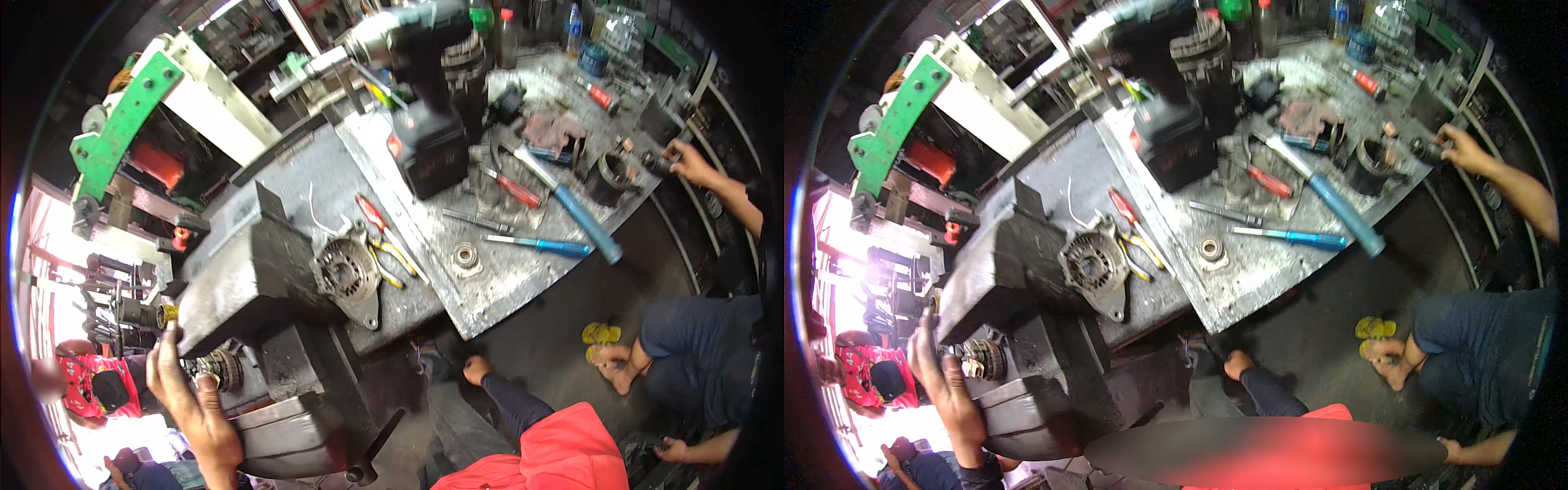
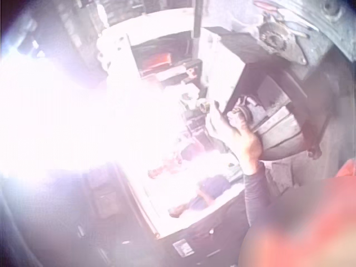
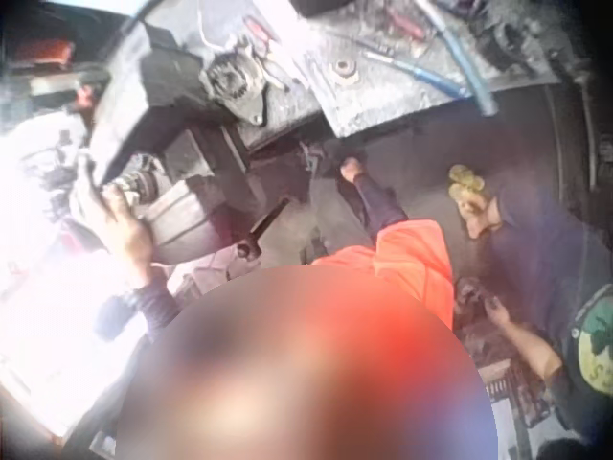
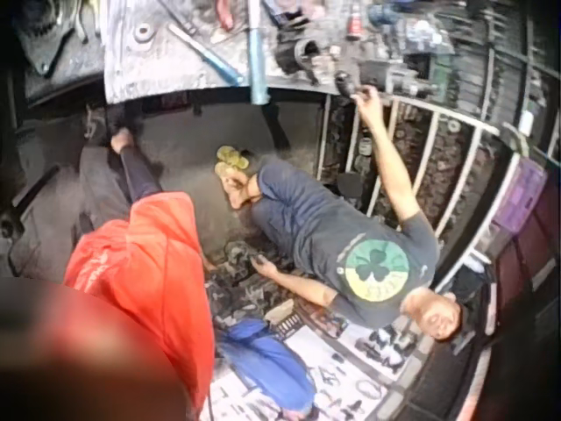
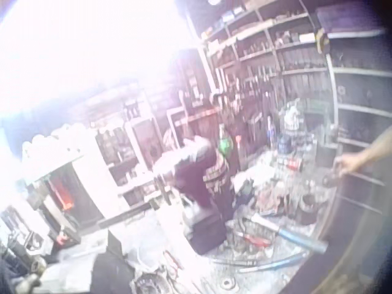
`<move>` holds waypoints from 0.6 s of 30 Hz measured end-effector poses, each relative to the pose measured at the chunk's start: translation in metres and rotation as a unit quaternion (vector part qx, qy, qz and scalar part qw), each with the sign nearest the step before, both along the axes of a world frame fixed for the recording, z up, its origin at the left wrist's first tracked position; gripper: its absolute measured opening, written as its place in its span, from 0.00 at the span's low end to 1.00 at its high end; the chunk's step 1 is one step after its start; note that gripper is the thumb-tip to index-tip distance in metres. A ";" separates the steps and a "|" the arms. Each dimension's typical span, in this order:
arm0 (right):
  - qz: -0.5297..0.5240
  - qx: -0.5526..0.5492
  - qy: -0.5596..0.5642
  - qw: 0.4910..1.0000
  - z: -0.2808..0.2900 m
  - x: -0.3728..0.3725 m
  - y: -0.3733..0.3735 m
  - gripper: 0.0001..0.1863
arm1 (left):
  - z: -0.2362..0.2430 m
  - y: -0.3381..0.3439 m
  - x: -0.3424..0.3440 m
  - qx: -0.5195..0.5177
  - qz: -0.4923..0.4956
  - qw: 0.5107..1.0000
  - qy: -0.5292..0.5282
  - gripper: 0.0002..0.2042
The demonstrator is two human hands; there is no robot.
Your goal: The person holds a metal housing and repeatedly taps a small cylindrical part into place using a hammer. They also use a screwdriver to adjust components inside the housing and handle a small ring-like part.
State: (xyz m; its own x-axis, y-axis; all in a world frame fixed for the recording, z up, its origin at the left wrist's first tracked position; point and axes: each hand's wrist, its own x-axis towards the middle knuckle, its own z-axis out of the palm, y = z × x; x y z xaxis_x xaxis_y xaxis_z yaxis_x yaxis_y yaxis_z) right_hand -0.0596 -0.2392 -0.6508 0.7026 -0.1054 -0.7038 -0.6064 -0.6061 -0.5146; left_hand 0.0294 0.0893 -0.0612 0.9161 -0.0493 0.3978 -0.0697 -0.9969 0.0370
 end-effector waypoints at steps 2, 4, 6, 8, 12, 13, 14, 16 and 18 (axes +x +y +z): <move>0.093 0.002 0.028 0.995 0.051 0.000 -0.012 0.19 | 0.005 -0.004 0.003 -0.009 -0.016 1.000 0.003 0.30; 0.178 0.008 -0.003 0.984 0.112 0.001 -0.012 0.21 | 0.007 -0.007 0.004 -0.040 -0.017 0.999 0.006 0.31; 0.298 0.038 -0.027 0.953 0.182 0.007 -0.012 0.22 | 0.008 -0.008 0.004 -0.034 -0.024 0.999 0.005 0.30; 0.346 0.123 -0.092 0.926 0.260 0.013 -0.019 0.17 | 0.008 -0.008 0.003 -0.043 -0.023 0.999 0.001 0.29; 0.183 0.184 -0.362 0.895 0.386 0.053 -0.049 0.11 | 0.006 -0.007 0.001 -0.053 -0.017 0.998 -0.040 0.28; 0.139 0.096 -0.402 0.900 0.404 0.068 -0.057 0.10 | 0.005 -0.006 0.000 -0.057 -0.014 0.997 -0.047 0.28; 0.112 0.010 -0.443 0.890 0.416 0.089 -0.058 0.11 | 0.005 -0.005 -0.001 -0.058 -0.016 0.996 -0.059 0.28; 0.077 -0.070 -0.468 0.878 0.426 0.123 -0.064 0.10 | 0.005 -0.004 -0.002 -0.059 -0.009 0.995 -0.079 0.27; 0.119 -0.127 -0.468 0.866 0.422 0.148 -0.065 0.13 | 0.008 -0.005 -0.005 -0.051 -0.014 0.991 -0.125 0.25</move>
State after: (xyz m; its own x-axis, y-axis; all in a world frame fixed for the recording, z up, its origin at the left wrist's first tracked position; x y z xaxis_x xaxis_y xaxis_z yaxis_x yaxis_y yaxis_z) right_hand 0.0882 -0.3046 -0.2284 0.9761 0.0533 0.2106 0.1626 -0.8221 -0.5456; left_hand 0.0248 0.0841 -0.0531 0.7871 -0.0218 0.6164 -0.1176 -0.9864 0.1152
